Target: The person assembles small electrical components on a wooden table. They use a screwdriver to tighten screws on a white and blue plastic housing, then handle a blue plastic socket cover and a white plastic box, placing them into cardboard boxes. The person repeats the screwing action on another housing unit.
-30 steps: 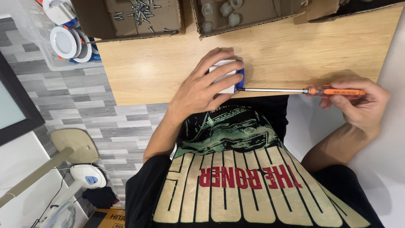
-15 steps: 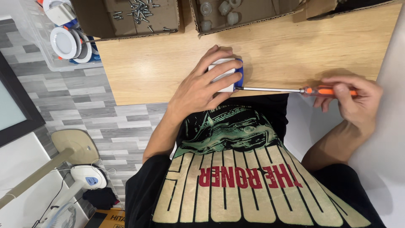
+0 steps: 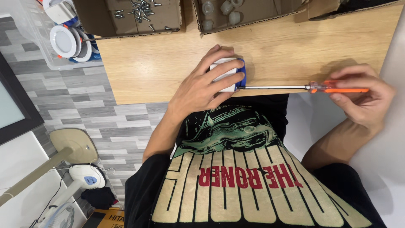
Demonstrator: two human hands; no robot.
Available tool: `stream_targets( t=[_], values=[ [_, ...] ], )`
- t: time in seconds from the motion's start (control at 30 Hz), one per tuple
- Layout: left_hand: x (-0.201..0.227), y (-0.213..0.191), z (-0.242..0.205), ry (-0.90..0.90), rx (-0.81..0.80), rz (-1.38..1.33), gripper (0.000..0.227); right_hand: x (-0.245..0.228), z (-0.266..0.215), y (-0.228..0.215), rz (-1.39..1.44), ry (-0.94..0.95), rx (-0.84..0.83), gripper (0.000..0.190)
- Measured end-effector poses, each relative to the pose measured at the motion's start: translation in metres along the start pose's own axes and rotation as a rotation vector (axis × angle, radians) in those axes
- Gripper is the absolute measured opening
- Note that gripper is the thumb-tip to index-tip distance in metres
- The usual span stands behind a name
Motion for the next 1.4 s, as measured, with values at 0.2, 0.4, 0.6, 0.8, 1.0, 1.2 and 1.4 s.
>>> stream_targets(
  t=[0.2, 0.4, 0.6, 0.8, 1.0, 1.2, 1.4],
  values=[
    [0.001, -0.002, 0.001, 0.001, 0.003, 0.009, 0.028, 0.005, 0.002, 0.008, 0.066, 0.121, 0.056, 0.036],
    [-0.001, 0.001, 0.0, 0.004, -0.003, 0.026, 0.031, 0.023, -0.022, -0.006, 0.052, 0.051, 0.055, 0.03],
    [-0.001, 0.001, -0.001, 0.003, -0.002, 0.031, 0.031, 0.009, -0.002, -0.001, 0.052, -0.035, 0.006, 0.023],
    [0.001, -0.001, 0.0, 0.014, 0.001, 0.018, 0.029, 0.028, -0.029, -0.007, -0.031, -0.012, 0.01, 0.044],
    [0.003, -0.003, 0.002, 0.02, 0.008, 0.016, 0.027, 0.031, -0.034, -0.005, 0.08, 0.106, 0.092, 0.033],
    [0.002, -0.003, 0.002, 0.02, 0.013, 0.015, 0.026, 0.009, -0.004, -0.001, 0.007, -0.04, 0.073, 0.022],
    [0.002, -0.003, 0.002, 0.006, 0.011, 0.015, 0.027, 0.023, -0.026, -0.006, 0.07, -0.024, 0.062, 0.029]
  ],
)
Point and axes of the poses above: each hand's wrist, its own z-axis towards the middle knuckle, its own y-axis out of the palm, x = y × z, the point moved 7 cm from there along z, towards the middle knuckle, and after that the axes turned 13 degrees about -y, right-handed, at the moved point
